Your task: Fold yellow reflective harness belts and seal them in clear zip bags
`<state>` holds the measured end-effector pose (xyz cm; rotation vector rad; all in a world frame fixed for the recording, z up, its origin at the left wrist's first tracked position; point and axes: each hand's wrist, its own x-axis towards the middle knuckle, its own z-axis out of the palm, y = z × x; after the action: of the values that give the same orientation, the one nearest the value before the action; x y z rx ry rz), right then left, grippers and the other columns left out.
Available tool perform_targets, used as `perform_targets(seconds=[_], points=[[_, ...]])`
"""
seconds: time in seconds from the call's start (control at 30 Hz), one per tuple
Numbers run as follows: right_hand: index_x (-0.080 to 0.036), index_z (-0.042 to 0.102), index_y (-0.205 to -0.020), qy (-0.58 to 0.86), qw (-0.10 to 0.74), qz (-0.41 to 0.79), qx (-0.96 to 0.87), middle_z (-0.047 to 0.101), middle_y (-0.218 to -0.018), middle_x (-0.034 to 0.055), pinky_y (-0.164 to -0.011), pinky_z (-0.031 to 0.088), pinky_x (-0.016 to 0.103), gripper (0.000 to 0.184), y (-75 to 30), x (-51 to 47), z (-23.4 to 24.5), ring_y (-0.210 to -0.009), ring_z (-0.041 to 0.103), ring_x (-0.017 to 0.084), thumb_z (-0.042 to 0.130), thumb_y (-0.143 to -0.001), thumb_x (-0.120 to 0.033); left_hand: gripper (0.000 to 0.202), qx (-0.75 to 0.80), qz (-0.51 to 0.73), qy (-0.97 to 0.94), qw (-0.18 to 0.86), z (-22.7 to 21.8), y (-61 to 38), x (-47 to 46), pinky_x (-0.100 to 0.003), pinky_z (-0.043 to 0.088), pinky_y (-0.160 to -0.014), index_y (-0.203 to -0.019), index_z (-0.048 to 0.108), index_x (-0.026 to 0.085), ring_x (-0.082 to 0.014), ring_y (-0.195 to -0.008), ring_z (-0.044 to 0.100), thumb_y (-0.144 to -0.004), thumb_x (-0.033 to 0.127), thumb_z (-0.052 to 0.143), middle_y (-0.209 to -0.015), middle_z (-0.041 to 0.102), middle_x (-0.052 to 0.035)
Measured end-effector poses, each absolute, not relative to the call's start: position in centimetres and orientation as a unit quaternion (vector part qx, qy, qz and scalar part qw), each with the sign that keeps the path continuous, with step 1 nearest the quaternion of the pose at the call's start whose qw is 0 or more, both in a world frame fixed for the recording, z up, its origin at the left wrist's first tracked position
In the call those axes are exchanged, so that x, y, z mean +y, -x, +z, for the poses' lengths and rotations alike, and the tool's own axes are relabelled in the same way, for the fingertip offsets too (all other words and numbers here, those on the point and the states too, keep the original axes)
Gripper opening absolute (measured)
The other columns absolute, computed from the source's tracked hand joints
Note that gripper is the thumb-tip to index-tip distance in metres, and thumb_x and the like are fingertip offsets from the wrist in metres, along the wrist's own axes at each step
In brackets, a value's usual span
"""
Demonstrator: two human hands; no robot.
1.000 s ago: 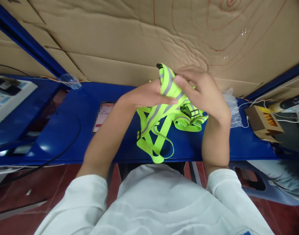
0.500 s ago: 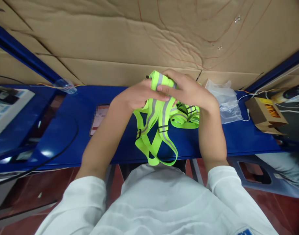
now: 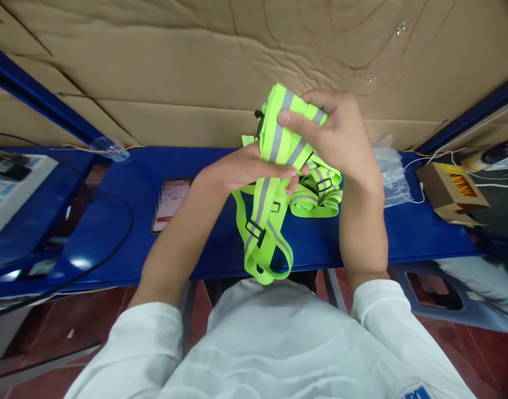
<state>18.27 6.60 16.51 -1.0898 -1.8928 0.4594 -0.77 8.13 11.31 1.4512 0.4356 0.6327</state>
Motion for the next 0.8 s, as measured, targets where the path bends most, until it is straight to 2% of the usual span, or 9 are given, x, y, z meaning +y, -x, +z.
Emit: perform_targets(seconds=[0.1, 0.2, 0.27, 0.33, 0.4, 0.47, 0.53, 0.67, 0.8], points=[[-0.03, 0.065, -0.066, 0.453, 0.467, 0.28, -0.706, 0.068, -0.07, 0.0054, -0.071, 0.058, 0.047, 0.056, -17.9, 6.9, 16.0, -0.071, 0.066, 0.026, 0.067, -0.081, -0.084, 0.025, 0.207, 0.269, -0.692, 0.637, 12.2, 1.9, 7.9, -0.03, 0.06, -0.074, -0.098, 0.078, 0.012, -0.0169, -0.071, 0.073, -0.084, 0.031, 0.088, -0.087, 0.077, -0.0063], [-0.03, 0.071, -0.079, 0.423, 0.422, 0.431, -0.677, 0.079, -0.092, 0.0088, -0.074, 0.061, 0.047, 0.055, -17.7, 7.8, 15.3, -0.089, 0.075, 0.031, 0.07, -0.075, -0.085, 0.023, 0.179, 0.235, -0.727, 0.62, 12.9, 2.6, 7.8, -0.03, 0.06, -0.073, -0.098, 0.078, 0.013, -0.0178, -0.07, 0.073, -0.086, 0.032, 0.085, -0.086, 0.077, -0.0074], [-0.03, 0.073, -0.091, 0.402, 0.418, 0.465, -0.669, 0.081, -0.104, 0.0083, -0.082, 0.063, 0.046, 0.055, -17.5, 8.5, 14.9, -0.1, 0.076, 0.031, 0.074, -0.073, -0.082, 0.022, 0.155, 0.245, -0.751, 0.594, 13.3, 2.7, 7.6, -0.03, 0.061, -0.075, -0.1, 0.077, 0.013, -0.018, -0.074, 0.074, -0.089, 0.032, 0.081, -0.086, 0.077, -0.0072], [-0.029, 0.072, -0.103, 0.403, 0.467, 0.386, -0.686, 0.08, -0.109, 0.0062, -0.087, 0.063, 0.043, 0.054, -17.3, 8.9, 14.5, -0.101, 0.075, 0.027, 0.08, -0.074, -0.074, 0.021, 0.146, 0.259, -0.77, 0.565, 13.5, 2.7, 7.4, -0.029, 0.061, -0.077, -0.099, 0.076, 0.014, -0.0176, -0.077, 0.074, -0.09, 0.033, 0.08, -0.085, 0.077, -0.0066], [-0.027, 0.073, -0.105, 0.407, 0.492, 0.278, -0.717, 0.079, -0.104, 0.0048, -0.085, 0.063, 0.041, 0.048, -17.1, 8.7, 14.3, -0.093, 0.074, 0.024, 0.077, -0.083, -0.069, 0.022, 0.149, 0.262, -0.779, 0.55, 13.6, 2.7, 7.5, -0.028, 0.06, -0.078, -0.095, 0.075, 0.014, -0.0166, -0.078, 0.074, -0.09, 0.035, 0.08, -0.084, 0.076, -0.0056], [-0.024, 0.074, -0.099, 0.403, 0.439, 0.252, -0.762, 0.077, -0.091, 0.0044, -0.081, 0.064, 0.04, 0.053, -17.0, 7.9, 14.6, -0.086, 0.075, 0.023, 0.058, -0.097, -0.074, 0.024, 0.153, 0.265, -0.78, 0.546, 13.5, 2.7, 7.7, -0.027, 0.06, -0.077, -0.094, 0.075, 0.013, -0.016, -0.077, 0.073, -0.091, 0.037, 0.08, -0.084, 0.076, -0.0049], [-0.023, 0.076, -0.105, 0.381, 0.358, 0.269, -0.809, 0.077, -0.089, 0.0041, -0.083, 0.065, 0.041, 0.061, -17.2, 7.0, 15.0, -0.091, 0.077, 0.025, 0.046, -0.102, -0.076, 0.025, 0.148, 0.28, -0.781, 0.538, 13.4, 2.8, 7.9, -0.027, 0.06, -0.077, -0.092, 0.074, 0.013, -0.0154, -0.078, 0.073, -0.093, 0.038, 0.078, -0.083, 0.075, -0.0053], [-0.022, 0.069, -0.133, 0.32, 0.332, 0.19, -0.867, 0.075, -0.129, 0.0076, -0.11, 0.058, 0.046, 0.06, -17.2, 6.3, 15.6, -0.124, 0.07, 0.029, 0.073, -0.092, -0.064, 0.024, 0.128, 0.299, -0.785, 0.527, 13.2, 3.0, 8.2, -0.027, 0.061, -0.077, -0.089, 0.072, 0.013, -0.0145, -0.08, 0.072, -0.095, 0.036, 0.075, -0.086, 0.074, -0.0078], [-0.02, 0.069, -0.133, 0.323, 0.361, 0.126, -0.866, 0.074, -0.132, 0.0086, -0.113, 0.055, 0.044, 0.047, -16.7, 6.7, 15.4, -0.124, 0.07, 0.027, 0.077, -0.094, -0.045, 0.022, 0.153, 0.314, -0.755, 0.555, 13.1, 3.1, 8.2, -0.029, 0.063, -0.083, -0.091, 0.072, 0.014, -0.0174, -0.086, 0.075, -0.09, 0.033, 0.083, -0.09, 0.076, -0.0071]])
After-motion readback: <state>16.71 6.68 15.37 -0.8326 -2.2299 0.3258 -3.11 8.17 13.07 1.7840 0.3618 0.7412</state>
